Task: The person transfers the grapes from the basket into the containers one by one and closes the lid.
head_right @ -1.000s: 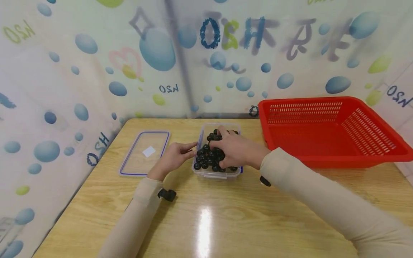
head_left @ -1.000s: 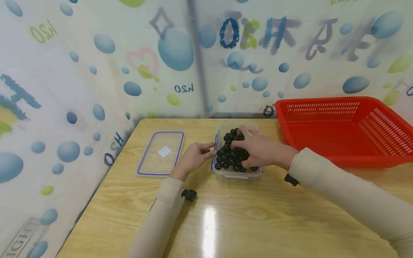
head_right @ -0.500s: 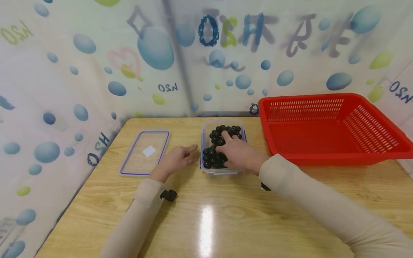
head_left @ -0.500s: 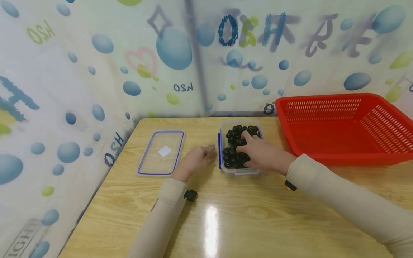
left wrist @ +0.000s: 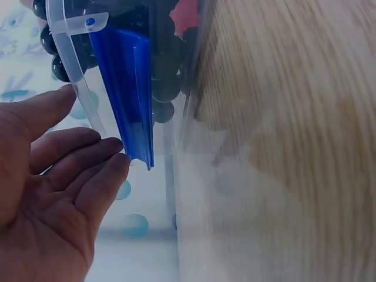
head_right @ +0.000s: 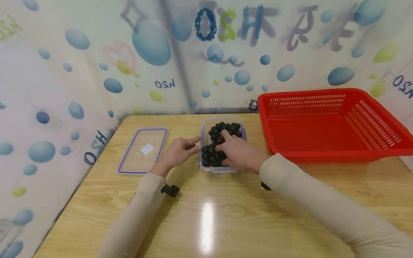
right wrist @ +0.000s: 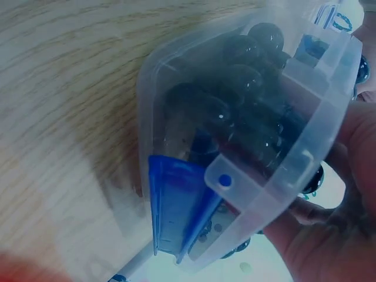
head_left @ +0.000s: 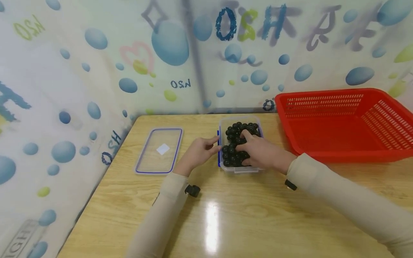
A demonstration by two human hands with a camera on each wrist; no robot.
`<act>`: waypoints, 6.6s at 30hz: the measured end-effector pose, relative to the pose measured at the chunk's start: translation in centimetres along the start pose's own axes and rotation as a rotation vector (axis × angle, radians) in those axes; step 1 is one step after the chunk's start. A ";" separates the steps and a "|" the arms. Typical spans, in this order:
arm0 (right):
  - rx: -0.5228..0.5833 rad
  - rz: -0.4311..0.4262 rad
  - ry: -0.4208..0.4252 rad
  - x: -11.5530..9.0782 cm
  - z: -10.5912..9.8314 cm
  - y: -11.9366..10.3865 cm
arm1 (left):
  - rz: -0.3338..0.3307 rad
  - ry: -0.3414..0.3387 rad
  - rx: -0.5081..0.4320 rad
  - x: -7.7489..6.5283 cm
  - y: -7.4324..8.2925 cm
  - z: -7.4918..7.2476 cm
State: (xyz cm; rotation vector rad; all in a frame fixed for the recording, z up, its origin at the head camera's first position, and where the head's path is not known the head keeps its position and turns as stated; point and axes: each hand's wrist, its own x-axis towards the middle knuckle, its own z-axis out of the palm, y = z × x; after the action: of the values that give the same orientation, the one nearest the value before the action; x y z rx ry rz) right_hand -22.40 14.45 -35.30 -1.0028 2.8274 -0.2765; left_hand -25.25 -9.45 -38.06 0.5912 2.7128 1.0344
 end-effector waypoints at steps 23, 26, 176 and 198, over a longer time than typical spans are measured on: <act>-0.180 -0.164 0.152 -0.4 0.9 -0.4 | -0.044 0.066 -0.116 -0.1 0.0 0.3; -0.190 -0.170 0.167 -0.3 0.9 -0.3 | -0.043 0.068 -0.128 -0.1 -0.1 0.3; 1.300 0.531 0.279 2.8 -5.7 1.3 | -0.269 0.056 -0.996 0.7 -2.5 -9.9; 1.166 0.561 0.293 -4.0 -7.3 6.0 | -0.245 -0.064 -0.977 4.1 3.3 -5.7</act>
State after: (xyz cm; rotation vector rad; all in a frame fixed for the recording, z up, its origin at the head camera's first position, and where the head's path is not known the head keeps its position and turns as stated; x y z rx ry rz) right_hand -24.29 22.46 -29.23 0.0854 2.2802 -1.7683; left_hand -29.64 -8.88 -31.67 0.0984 1.7956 1.9558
